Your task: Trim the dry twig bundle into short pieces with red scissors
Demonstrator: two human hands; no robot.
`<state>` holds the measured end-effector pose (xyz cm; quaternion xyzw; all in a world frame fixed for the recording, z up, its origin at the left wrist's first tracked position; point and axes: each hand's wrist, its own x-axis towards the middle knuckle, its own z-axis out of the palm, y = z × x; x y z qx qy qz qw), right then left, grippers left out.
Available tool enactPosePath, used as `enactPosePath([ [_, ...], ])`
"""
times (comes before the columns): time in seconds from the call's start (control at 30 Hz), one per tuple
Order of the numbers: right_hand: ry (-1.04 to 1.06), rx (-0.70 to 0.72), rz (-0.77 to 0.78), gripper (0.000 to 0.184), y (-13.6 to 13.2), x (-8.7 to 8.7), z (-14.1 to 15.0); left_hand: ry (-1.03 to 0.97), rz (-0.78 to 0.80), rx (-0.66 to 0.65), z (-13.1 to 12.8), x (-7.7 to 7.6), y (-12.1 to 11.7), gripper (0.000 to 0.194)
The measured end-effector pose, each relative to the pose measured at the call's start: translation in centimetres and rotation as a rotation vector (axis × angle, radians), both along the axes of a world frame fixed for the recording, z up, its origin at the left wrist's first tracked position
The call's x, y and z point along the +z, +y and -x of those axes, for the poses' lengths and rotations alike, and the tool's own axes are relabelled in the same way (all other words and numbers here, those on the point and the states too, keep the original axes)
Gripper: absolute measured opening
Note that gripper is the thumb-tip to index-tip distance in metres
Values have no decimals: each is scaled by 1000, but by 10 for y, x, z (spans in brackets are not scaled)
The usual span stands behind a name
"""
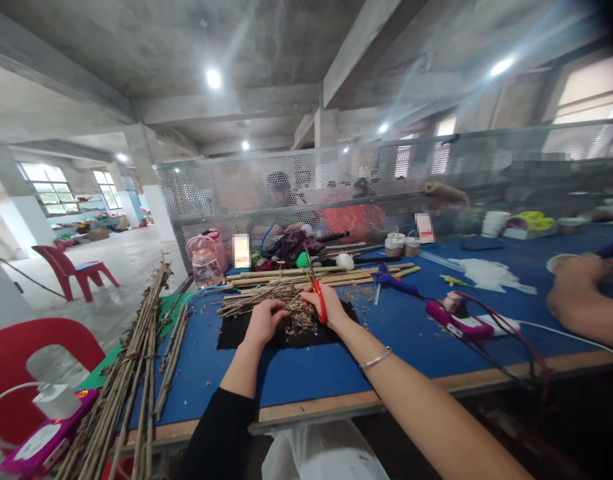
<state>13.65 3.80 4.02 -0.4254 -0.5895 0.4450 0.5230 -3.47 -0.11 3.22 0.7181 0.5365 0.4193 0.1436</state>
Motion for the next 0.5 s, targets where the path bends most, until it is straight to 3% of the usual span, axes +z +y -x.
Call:
enactPosePath([
  [0.13, 185, 38, 51, 23, -6, 4, 1, -154, 113, -63, -19, 0, -2, 26],
  [0.33, 98, 42, -10, 20, -13, -4, 1, -287, 231, -43, -38, 5, 7, 25],
  [0.5, 104, 76, -19, 24, -19, -6, -2, -512, 237, -22, -30, -6, 18, 28],
])
